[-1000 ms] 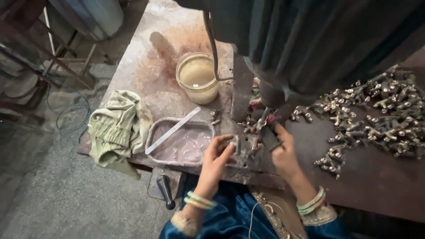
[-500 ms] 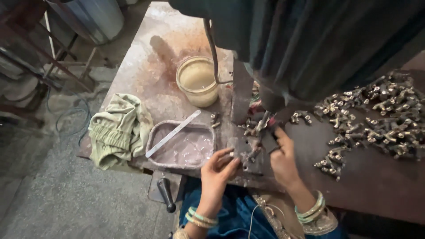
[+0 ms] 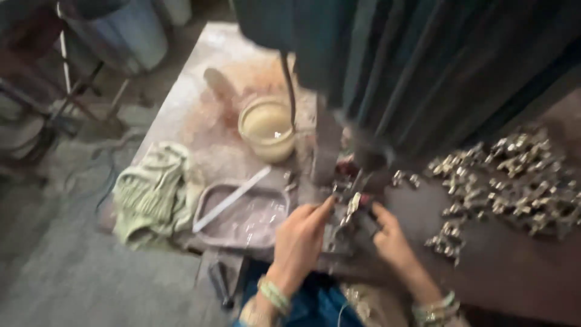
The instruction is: The person picks small metal fittings one at a time from a large pile on the workbench, holds each against a spinning bench grinding machine to grind or deburr it, and places the finished piece onto a growing pile of completed parts. A cloth, a plastic tray with liquid, and a container of pieces sit on the bench.
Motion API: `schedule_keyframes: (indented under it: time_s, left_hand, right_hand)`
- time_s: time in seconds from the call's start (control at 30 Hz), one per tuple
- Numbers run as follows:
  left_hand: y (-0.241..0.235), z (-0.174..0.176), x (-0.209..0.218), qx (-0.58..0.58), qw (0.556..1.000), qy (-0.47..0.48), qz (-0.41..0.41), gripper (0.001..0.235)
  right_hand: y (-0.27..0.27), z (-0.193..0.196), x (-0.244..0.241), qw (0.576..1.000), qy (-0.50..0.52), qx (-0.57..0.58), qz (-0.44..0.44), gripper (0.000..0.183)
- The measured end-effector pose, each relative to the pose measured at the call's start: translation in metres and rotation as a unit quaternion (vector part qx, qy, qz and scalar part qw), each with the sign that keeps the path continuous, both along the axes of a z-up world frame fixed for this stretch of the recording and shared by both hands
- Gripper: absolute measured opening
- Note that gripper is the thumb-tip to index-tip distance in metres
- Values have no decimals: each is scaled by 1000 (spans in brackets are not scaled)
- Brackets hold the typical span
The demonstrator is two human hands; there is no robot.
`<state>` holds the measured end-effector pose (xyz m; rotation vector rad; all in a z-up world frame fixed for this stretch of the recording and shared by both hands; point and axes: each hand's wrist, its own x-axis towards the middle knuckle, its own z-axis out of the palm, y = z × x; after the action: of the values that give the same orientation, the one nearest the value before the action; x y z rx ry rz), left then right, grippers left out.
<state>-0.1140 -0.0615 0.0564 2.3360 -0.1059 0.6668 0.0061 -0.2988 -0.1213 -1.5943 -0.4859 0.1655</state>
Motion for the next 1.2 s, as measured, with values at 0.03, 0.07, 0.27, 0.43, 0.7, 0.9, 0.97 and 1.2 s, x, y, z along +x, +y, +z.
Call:
schedule_keyframes:
  time_s: [0.03, 0.07, 0.27, 0.43, 0.7, 0.9, 0.97, 1.2]
  left_hand:
    - [5, -15, -6, 71, 980, 188, 10, 45]
    - [2, -9, -21, 67, 976, 206, 17, 45]
    - [4, -7, -15, -235, 959, 144, -68, 41]
    - [68, -19, 21, -356, 922, 143, 49, 26]
    - [86, -1, 65, -101, 983, 149, 11, 22]
    - [19, -41, 6, -336, 915, 199, -98, 41]
    - [5, -40, -11, -376, 909, 131, -124, 52]
    - [-4, -13, -32, -656, 658, 347, -125, 74]
  right_hand:
    - [-7, -33, -11, 994, -62, -49, -70, 63]
    - [-2, -5, -33, 996, -46, -52, -59, 63]
    - [22, 134, -68, 940, 118, -321, 13, 70]
    - [13, 137, -63, 916, -257, -294, 91, 60]
    - [15, 109, -58, 908, -209, -362, 39, 59]
    - [25, 125, -68, 976, 77, -202, -21, 44]
    - [32, 137, -78, 995, 94, -37, 4, 40]
    - [47, 133, -94, 985, 54, -160, -23, 41]
